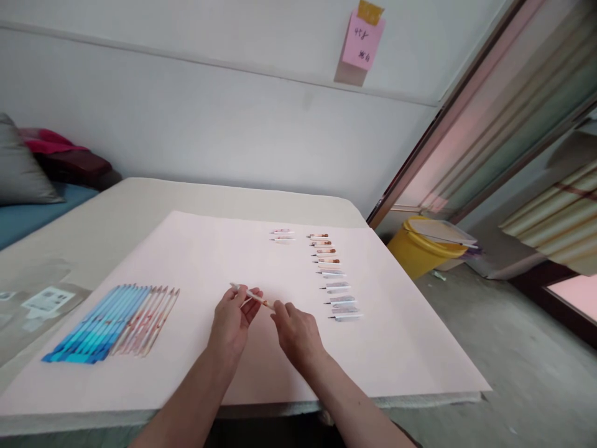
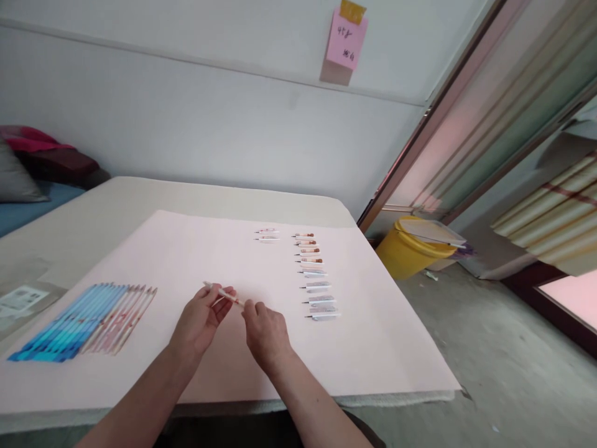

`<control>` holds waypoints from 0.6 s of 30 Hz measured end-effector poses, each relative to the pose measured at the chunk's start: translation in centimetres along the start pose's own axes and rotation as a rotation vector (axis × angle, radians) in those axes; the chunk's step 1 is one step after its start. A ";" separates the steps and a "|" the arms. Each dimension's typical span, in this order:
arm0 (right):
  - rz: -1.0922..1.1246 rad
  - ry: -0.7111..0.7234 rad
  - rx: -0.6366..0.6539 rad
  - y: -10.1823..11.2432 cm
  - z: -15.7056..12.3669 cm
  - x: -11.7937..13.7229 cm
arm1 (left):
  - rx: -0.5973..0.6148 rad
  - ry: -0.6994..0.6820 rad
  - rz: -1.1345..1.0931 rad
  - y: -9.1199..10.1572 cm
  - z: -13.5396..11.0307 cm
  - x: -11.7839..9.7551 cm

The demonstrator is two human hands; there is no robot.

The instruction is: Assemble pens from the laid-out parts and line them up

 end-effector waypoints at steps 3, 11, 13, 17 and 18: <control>0.261 -0.103 0.037 -0.5 0.1 -1.0 | 0.027 0.008 0.015 -0.3 -0.2 -0.2; 0.428 -0.245 -0.009 -0.1 0.2 -1.4 | 0.004 0.016 -0.008 -0.3 -0.4 0.2; 0.175 -0.169 -0.006 0.1 0.2 -0.8 | 0.007 0.018 -0.014 -0.4 -0.4 0.3; -0.004 -0.104 0.008 0.2 0.1 -0.5 | 0.046 0.043 -0.013 -0.8 -0.5 0.4; 0.016 -0.114 0.010 0.3 0.1 -0.6 | 0.058 0.052 -0.014 -0.9 -0.5 0.4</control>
Point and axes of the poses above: each hand's wrist, its own z-axis towards the middle knuckle, its own y-axis out of the back of the hand, x = y × z, the point moved 7 cm from there along z, towards the middle knuckle, and after that the axes turned 9 degrees about z, right-handed, at the moved point
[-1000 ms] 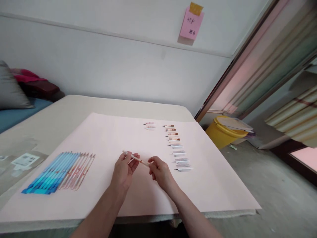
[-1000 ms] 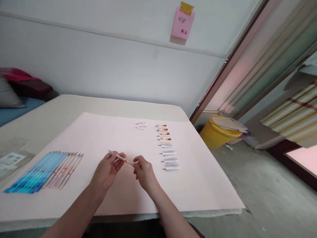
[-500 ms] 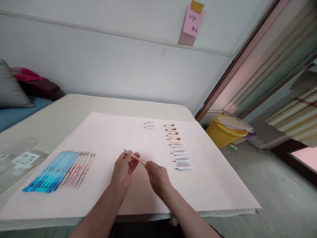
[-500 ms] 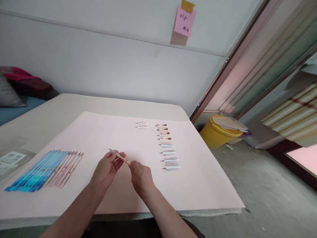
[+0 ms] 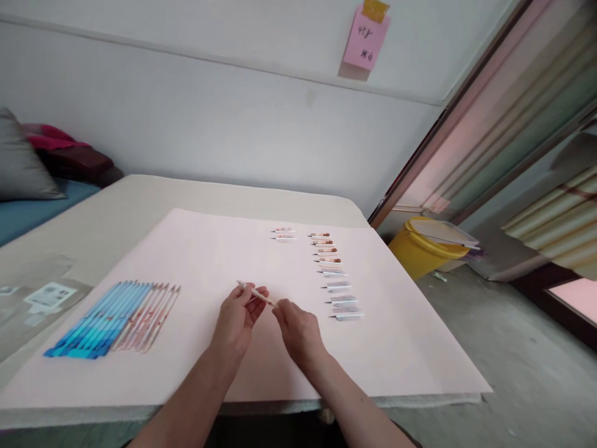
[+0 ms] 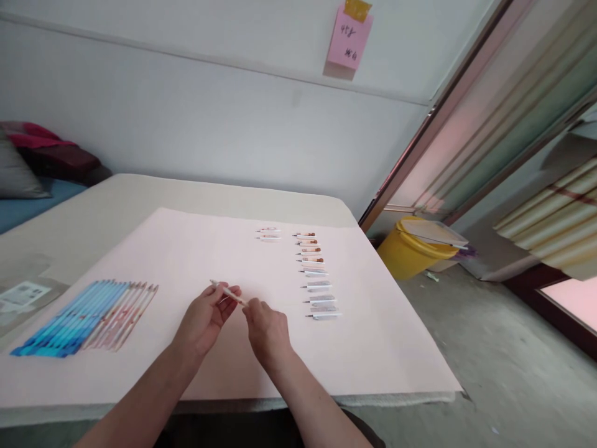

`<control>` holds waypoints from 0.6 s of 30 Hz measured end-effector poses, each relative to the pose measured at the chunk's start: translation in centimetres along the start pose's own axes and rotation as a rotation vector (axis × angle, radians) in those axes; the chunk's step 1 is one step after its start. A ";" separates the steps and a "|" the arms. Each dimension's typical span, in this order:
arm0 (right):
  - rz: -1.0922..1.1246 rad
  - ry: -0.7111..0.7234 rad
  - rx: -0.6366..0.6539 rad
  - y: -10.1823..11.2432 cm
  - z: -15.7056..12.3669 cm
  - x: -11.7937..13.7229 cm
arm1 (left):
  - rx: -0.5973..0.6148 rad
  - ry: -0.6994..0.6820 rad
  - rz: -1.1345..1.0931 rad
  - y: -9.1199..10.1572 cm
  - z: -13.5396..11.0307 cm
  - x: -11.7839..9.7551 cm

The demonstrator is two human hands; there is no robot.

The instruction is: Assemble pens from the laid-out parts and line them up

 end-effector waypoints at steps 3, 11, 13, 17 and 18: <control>0.050 -0.035 0.020 0.1 0.0 -0.2 | 0.024 0.016 -0.007 -0.2 -0.1 0.2; 0.316 -0.096 0.036 -0.1 0.1 -0.4 | -0.053 -0.082 0.065 0.7 0.5 -0.7; 0.438 -0.134 0.039 -0.2 0.1 -0.8 | -0.025 -0.112 0.075 0.5 0.4 -1.2; 0.476 -0.144 0.016 0.0 0.2 -1.1 | -0.009 -0.107 0.104 0.3 0.3 -1.3; 0.460 -0.141 0.012 0.1 0.2 -1.0 | -0.027 -0.110 0.111 0.4 0.3 -1.3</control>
Point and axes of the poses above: each hand's wrist, its own z-axis towards the middle knuckle, its own y-axis out of the back of the hand, x = y × z, the point moved 7 cm from there along z, towards the middle knuckle, and after that the axes turned 9 degrees about z, right-handed, at the moved point
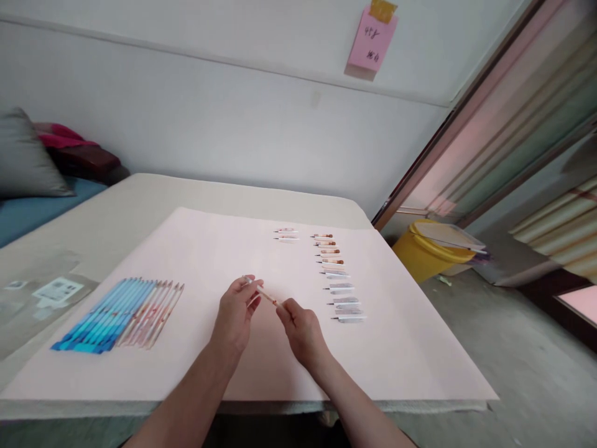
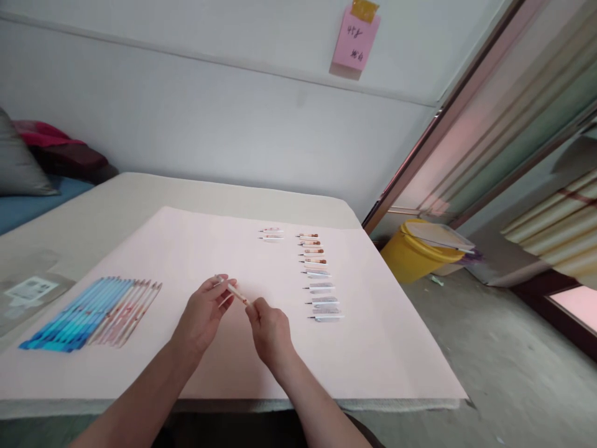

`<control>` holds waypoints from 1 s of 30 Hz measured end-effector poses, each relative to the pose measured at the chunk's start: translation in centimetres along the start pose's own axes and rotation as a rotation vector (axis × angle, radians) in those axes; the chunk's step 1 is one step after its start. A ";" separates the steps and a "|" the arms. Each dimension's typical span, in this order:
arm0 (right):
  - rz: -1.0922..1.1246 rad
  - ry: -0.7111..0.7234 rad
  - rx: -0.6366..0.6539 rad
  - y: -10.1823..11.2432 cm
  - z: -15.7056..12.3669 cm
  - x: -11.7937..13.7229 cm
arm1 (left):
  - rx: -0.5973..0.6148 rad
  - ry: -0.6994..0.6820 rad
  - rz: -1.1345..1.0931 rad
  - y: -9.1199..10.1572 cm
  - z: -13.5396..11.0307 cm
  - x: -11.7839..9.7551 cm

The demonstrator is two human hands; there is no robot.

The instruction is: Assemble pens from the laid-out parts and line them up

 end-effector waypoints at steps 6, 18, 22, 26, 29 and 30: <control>0.120 -0.033 0.041 -0.5 -0.1 0.2 | -0.051 -0.025 -0.029 0.6 0.4 -0.2; 0.439 -0.185 0.126 -1.5 0.0 -0.5 | -0.050 -0.036 -0.008 0.9 0.7 -0.7; 0.527 -0.210 0.131 -1.6 0.1 -0.8 | -0.041 -0.031 -0.008 0.5 0.4 -1.1; 0.513 -0.177 0.095 -1.3 -0.1 -0.2 | -0.075 -0.020 -0.016 0.7 0.4 -1.0; 0.584 -0.245 0.140 -1.6 -0.3 -0.1 | -0.108 -0.043 -0.048 1.0 0.6 -1.1; 0.625 -0.286 0.164 -1.8 -0.3 -0.2 | -0.100 -0.050 -0.066 1.0 0.7 -1.1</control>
Point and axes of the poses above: each hand's wrist, its own z-axis towards the middle knuckle, its own y-axis out of the back of the hand, x = y × z, the point moved 7 cm from there along z, towards the middle knuckle, and after that the axes turned 9 degrees about z, right-handed, at the moved point
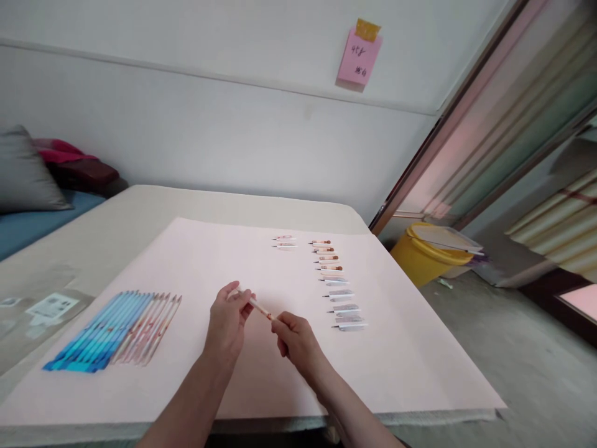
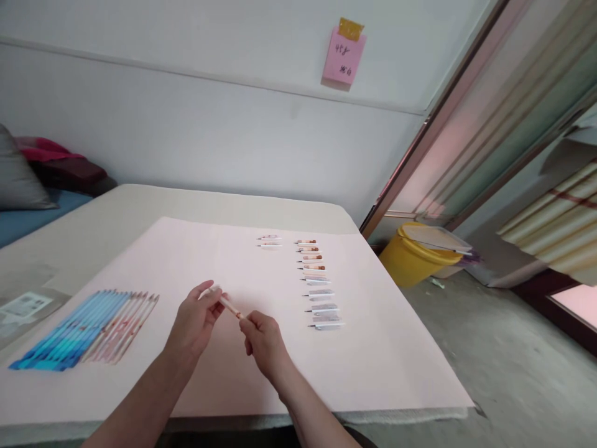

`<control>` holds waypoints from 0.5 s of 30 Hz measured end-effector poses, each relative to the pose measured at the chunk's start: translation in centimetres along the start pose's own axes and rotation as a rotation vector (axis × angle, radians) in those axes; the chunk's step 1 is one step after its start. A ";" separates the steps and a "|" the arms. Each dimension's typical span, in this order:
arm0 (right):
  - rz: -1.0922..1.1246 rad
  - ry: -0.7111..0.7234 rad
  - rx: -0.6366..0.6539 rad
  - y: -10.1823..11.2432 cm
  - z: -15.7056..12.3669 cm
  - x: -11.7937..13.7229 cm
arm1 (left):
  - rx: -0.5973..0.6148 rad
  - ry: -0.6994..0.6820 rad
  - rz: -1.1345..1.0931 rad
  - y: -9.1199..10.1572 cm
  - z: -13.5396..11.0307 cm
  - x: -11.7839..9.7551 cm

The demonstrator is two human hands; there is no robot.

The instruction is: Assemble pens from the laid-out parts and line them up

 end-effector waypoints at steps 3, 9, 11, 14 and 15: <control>0.105 -0.103 0.033 0.0 0.0 -0.6 | 0.062 0.003 -0.052 -0.3 0.1 0.0; -0.026 0.070 -0.042 0.5 0.0 0.3 | -0.018 0.044 0.076 0.4 0.2 0.6; -0.051 0.101 -0.048 0.4 -0.1 0.5 | -0.026 0.036 0.101 0.5 0.3 0.7; 0.035 -0.003 -0.019 0.3 -0.2 0.2 | 0.028 -0.002 0.079 0.1 0.2 0.3; 0.080 -0.044 -0.003 0.2 -0.2 0.0 | 0.049 -0.010 0.072 -0.1 0.1 0.1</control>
Point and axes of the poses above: each hand's wrist, its own z-axis towards the middle knuckle, its own y-axis out of the back of the hand, x = y × z, the point moved 7 cm from there along z, towards the middle knuckle, and after that the axes turned 9 degrees about z, right-handed, at the moved point
